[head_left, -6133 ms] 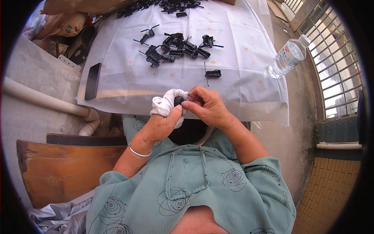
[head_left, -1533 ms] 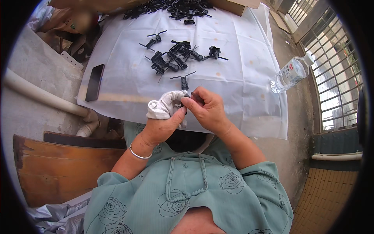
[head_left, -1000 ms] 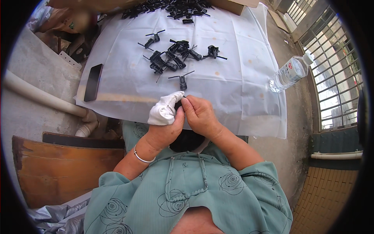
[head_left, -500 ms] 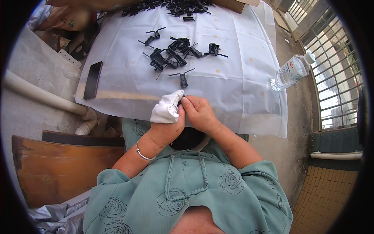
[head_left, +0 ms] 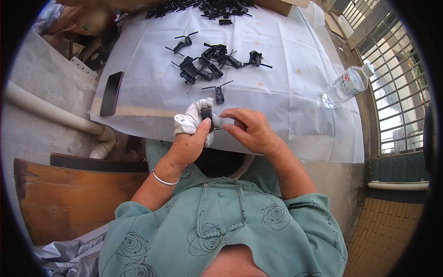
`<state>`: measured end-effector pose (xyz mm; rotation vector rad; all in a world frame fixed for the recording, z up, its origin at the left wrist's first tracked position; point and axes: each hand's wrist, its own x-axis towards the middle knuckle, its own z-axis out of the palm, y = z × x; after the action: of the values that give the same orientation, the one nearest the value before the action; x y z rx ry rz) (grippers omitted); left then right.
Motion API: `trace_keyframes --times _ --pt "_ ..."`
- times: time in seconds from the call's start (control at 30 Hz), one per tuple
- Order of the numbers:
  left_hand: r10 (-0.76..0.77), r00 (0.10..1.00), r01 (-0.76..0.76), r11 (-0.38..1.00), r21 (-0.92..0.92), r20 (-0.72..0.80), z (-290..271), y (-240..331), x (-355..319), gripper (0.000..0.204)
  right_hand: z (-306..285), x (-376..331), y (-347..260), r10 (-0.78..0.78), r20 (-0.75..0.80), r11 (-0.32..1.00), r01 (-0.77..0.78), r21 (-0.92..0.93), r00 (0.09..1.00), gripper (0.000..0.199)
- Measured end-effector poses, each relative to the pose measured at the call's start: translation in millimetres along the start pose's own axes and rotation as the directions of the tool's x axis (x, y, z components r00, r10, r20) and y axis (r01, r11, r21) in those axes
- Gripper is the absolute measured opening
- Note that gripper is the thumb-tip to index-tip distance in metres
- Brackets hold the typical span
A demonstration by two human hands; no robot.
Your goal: Cleaning small black plastic components with a white cloth.
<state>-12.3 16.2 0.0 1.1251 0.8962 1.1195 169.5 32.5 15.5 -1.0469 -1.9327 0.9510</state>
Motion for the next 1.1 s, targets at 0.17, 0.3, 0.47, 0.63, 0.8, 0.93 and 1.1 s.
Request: trace_keyframes --times 0.17,0.3,0.47,0.63,0.8,0.93,1.1 --pt "-0.067 0.996 0.073 0.991 -0.109 0.062 -0.6 5.8 1.6 0.036 -1.2 -4.9 16.3 -0.119 0.021 0.991 0.120 -0.059 0.993 0.010" --pt "-0.075 0.991 0.058 0.987 0.149 0.110 2.1 11.7 -3.3 0.034 2.7 -1.2 5.0 -0.060 -0.029 0.996 0.062 0.069 0.998 0.010" --pt "0.044 0.985 -0.084 0.968 0.236 0.168 8.9 17.5 -4.9 0.030 7.9 1.5 1.5 0.095 0.060 0.970 -0.106 0.219 0.994 0.014" --pt "0.052 0.995 -0.066 0.982 0.176 0.082 3.8 8.6 -0.3 0.024 13.2 1.7 0.0 -0.023 0.060 0.993 0.015 0.120 0.998 0.022" --pt "-0.056 0.991 0.042 0.992 0.120 0.120 3.8 15.2 -2.5 0.022 9.0 7.3 -0.7 0.060 0.208 0.991 -0.084 0.106 0.976 0.024" --pt "-0.017 0.993 -0.018 0.958 0.288 0.118 1.5 10.9 -5.3 0.023 13.0 8.9 -6.8 0.124 0.223 0.987 -0.144 0.076 0.967 0.026" --pt "0.161 0.978 -0.208 0.825 0.525 0.135 1.5 11.6 -7.5 0.026 33.4 3.5 3.2 0.061 0.061 0.990 -0.068 0.124 0.996 0.028"
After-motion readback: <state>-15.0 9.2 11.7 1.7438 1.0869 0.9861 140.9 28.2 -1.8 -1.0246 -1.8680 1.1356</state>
